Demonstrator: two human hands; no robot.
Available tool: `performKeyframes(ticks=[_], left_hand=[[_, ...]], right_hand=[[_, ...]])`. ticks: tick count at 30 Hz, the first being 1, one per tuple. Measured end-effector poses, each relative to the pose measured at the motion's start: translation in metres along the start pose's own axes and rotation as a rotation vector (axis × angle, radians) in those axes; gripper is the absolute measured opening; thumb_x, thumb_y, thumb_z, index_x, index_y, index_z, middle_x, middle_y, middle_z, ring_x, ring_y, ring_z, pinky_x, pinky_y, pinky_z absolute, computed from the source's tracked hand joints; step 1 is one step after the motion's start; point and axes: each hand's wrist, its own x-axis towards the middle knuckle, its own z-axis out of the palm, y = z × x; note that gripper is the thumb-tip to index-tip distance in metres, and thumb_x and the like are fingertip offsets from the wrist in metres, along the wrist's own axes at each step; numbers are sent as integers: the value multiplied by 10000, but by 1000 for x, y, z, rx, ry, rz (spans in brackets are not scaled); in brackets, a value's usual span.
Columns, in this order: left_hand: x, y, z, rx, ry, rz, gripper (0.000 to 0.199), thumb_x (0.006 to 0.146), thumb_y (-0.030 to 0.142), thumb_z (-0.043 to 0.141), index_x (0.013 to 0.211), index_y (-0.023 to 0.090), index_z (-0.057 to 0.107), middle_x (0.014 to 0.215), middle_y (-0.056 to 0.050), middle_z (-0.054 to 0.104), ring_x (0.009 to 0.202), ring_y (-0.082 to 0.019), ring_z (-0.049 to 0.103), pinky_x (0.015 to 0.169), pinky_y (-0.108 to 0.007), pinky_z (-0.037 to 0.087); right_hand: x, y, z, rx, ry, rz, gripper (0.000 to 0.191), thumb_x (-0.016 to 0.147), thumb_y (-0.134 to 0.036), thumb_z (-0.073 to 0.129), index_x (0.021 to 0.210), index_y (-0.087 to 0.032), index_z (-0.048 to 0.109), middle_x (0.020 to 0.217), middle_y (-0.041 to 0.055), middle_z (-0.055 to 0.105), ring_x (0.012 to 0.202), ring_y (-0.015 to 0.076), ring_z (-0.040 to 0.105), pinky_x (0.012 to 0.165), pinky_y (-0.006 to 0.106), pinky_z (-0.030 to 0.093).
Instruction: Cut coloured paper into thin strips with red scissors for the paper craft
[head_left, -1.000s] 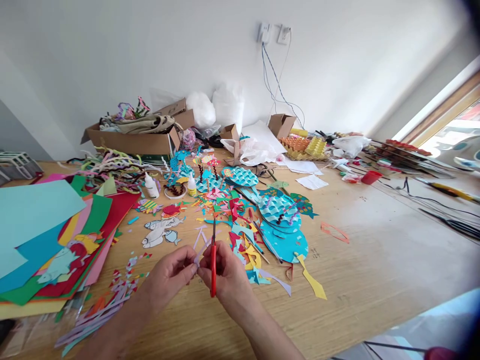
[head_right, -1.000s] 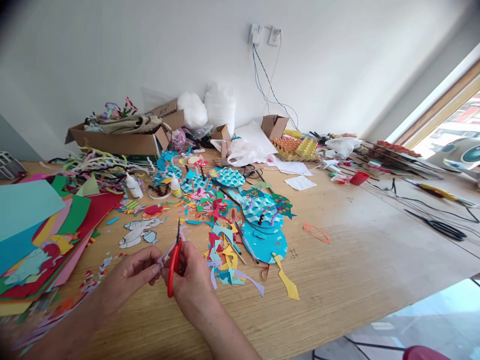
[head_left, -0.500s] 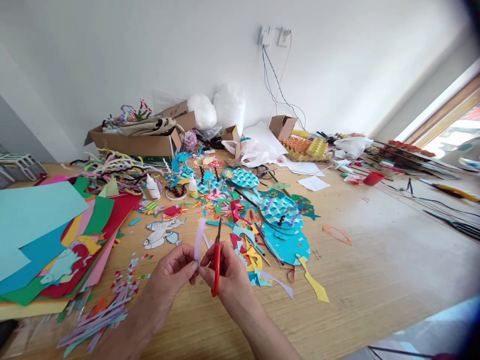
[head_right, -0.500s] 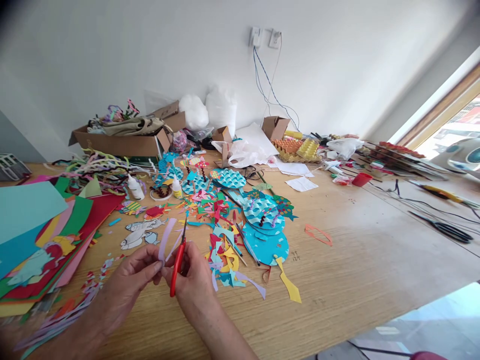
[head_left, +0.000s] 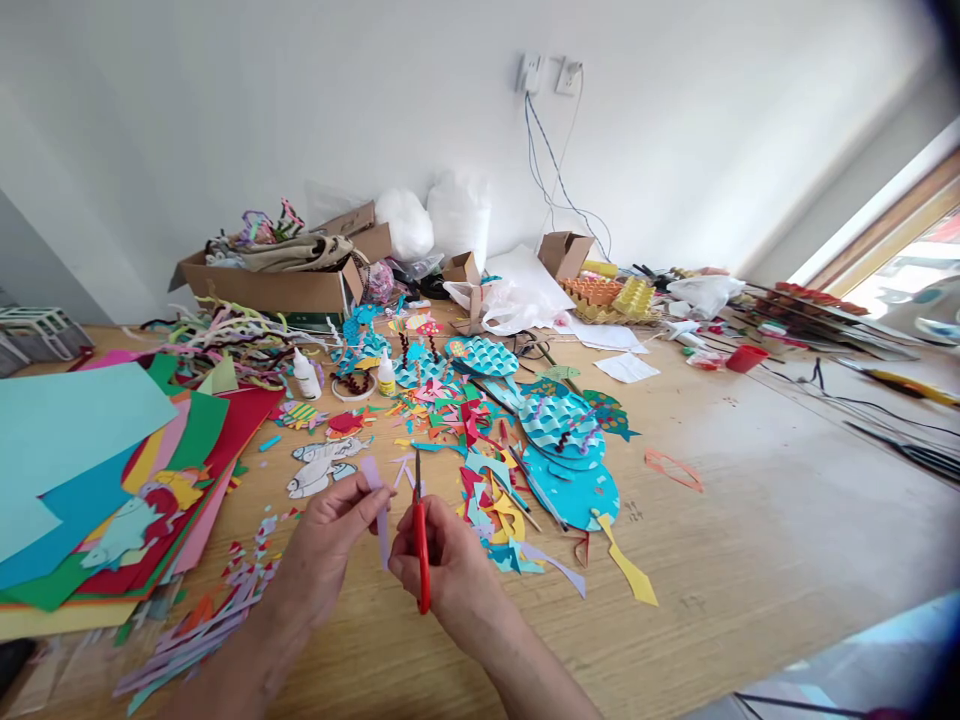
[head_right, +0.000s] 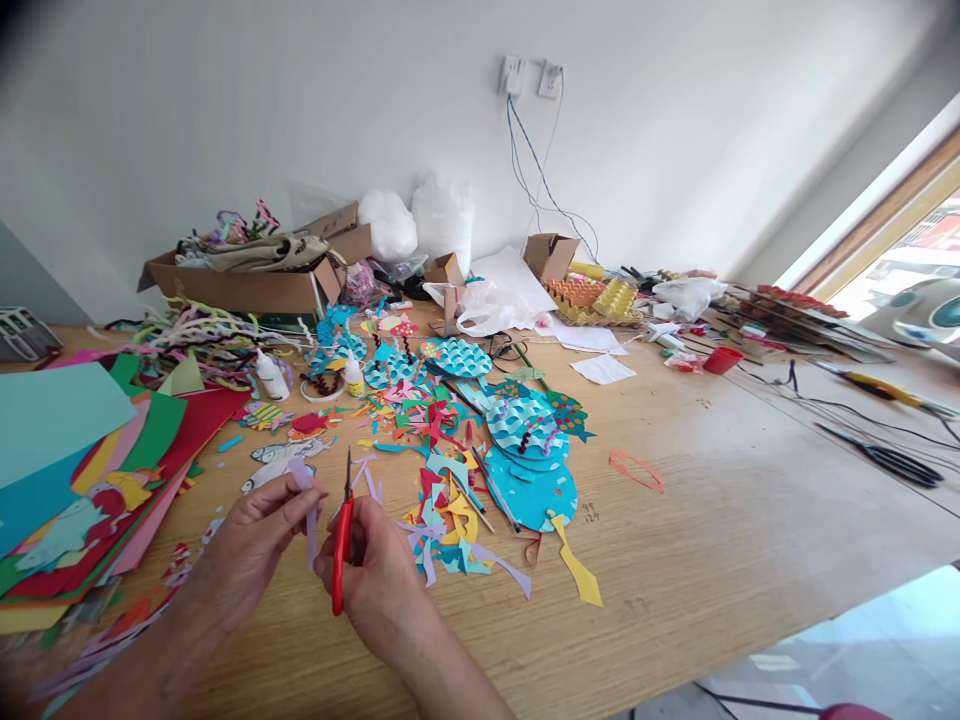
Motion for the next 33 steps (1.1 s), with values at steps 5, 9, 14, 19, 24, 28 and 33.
performKeyframes(ticks=[5,9,14,19,24,28,33], left_hand=[[1,6,-7,-90,-67,-57,202,724,367,582,723,175,645,649,3,609,578,-125,510,511,-232,403],[-6,4,-8,31,-284,-129,226,761,353,534,681,160,619,597,2,580,554,-122,503,504,-233,403],[-4,-4,-8,175,-337,-127,156,637,299,641,657,162,569,517,41,528,483,-109,467,475,-230,389],[-3,-7,-9,351,-360,-44,89,686,244,564,655,160,564,515,48,485,479,-109,445,464,-230,375],[-5,-2,-8,366,-366,-22,98,695,249,553,652,165,577,521,45,487,479,-109,449,464,-227,390],[-1,7,-12,307,-273,11,123,671,279,591,613,172,583,526,34,532,490,-112,485,470,-223,413],[-3,14,-14,191,-158,-17,110,686,281,592,658,176,608,601,7,610,569,-128,550,506,-220,448]], right_hand=[[3,-1,-4,-35,7,-11,202,542,-111,555,670,-197,424,547,-81,445,475,74,382,434,188,281],[7,-2,-13,-162,-6,-68,182,589,-98,531,700,-194,424,563,-72,457,485,78,387,439,191,285],[10,0,-20,-349,-30,-132,163,643,-128,560,727,-194,437,603,-56,472,523,91,409,457,196,301],[11,1,-21,-428,-23,-141,148,658,-119,537,723,-195,428,620,-53,476,533,90,414,461,190,312],[8,0,-21,-472,15,-157,157,671,-133,542,755,-194,424,620,-58,461,535,88,400,464,187,302],[-3,0,-22,-570,17,-175,106,748,-225,508,713,-193,413,583,-65,400,519,85,346,458,192,266],[-18,9,-19,-709,-27,-145,189,798,-221,421,619,-190,369,544,-62,362,499,80,314,449,193,228]])
